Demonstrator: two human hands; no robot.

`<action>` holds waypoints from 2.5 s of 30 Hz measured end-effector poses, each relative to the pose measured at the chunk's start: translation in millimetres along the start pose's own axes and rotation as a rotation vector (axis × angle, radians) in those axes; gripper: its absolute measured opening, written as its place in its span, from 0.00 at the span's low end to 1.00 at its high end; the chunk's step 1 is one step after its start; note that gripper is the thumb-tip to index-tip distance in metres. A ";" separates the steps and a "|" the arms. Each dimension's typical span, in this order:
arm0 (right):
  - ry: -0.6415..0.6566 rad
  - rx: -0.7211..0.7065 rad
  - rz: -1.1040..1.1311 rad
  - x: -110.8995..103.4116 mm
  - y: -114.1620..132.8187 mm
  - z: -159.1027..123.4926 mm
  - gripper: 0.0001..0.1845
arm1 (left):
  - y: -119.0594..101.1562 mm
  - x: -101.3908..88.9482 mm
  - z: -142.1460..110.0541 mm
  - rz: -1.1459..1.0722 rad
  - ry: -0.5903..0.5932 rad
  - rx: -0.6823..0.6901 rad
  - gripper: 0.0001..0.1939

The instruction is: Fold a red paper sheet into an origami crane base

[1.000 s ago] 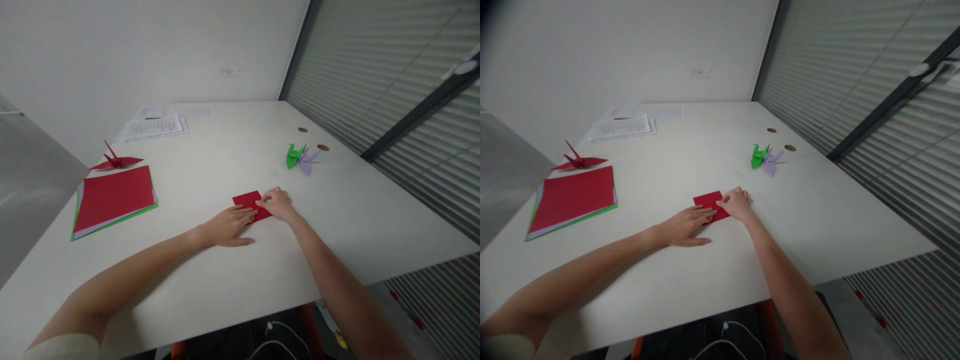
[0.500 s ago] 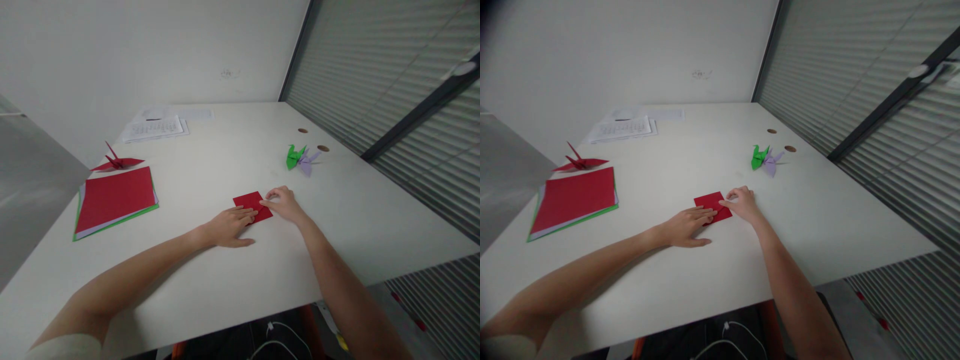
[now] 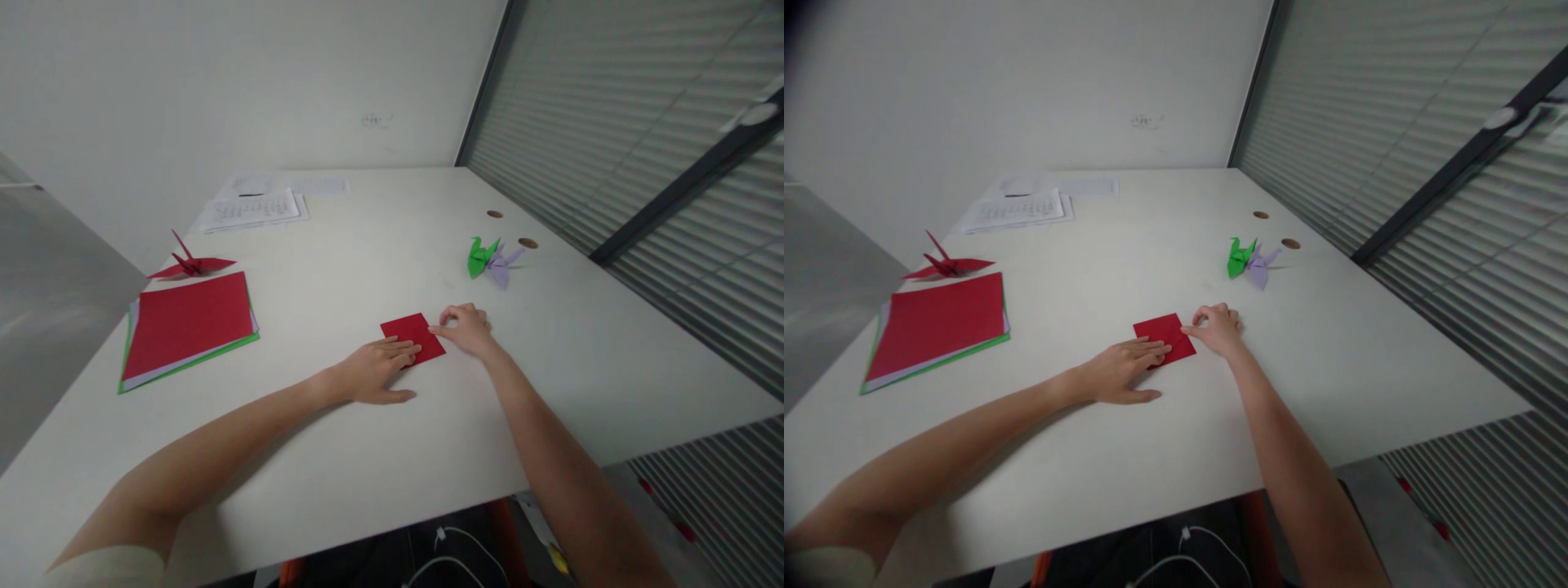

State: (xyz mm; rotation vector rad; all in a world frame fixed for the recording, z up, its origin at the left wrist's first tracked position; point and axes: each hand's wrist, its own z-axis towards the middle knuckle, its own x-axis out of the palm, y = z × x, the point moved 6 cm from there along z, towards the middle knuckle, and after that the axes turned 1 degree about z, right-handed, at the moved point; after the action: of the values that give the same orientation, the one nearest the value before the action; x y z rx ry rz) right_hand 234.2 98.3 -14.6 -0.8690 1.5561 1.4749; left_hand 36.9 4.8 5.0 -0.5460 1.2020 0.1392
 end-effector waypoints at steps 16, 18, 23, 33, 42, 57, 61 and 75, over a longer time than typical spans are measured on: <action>0.065 -0.560 0.229 -8.3 42.8 -21.4 0.13 | -5.4 -4.5 -1.9 0.090 -0.021 0.070 0.22; 0.129 -0.679 0.171 -0.4 55.6 -31.4 0.14 | -8.7 -6.5 -0.3 0.171 -0.013 0.057 0.27; 0.094 -0.579 -0.059 7.7 60.0 -34.5 0.11 | -7.8 -6.9 -1.3 0.370 -0.014 -0.134 0.36; -0.034 -0.324 0.026 11.6 37.3 -23.2 0.16 | -2.5 -3.8 -7.4 0.289 -0.082 -0.188 0.37; -0.040 -0.334 0.393 17.5 46.6 -23.7 0.08 | 1.9 -0.9 -10.1 0.210 -0.088 -0.245 0.35; -0.040 -0.766 0.315 16.7 69.7 -40.3 0.11 | 0.4 -6.3 -11.2 0.175 -0.174 -0.227 0.24; 0.037 -0.865 0.254 16.3 71.0 -45.3 0.14 | 0.0 -6.2 -11.7 0.229 -0.190 -0.225 0.22; 0.160 -1.032 0.133 17.4 82.3 -65.5 0.19 | 0.7 -7.5 -10.2 0.190 -0.186 -0.254 0.13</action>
State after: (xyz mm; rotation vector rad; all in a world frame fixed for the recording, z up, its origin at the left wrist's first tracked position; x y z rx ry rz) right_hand 146.9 40.7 5.8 -1.4862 0.8827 2.3937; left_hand 25.3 2.0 9.0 -0.6247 1.0589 0.4992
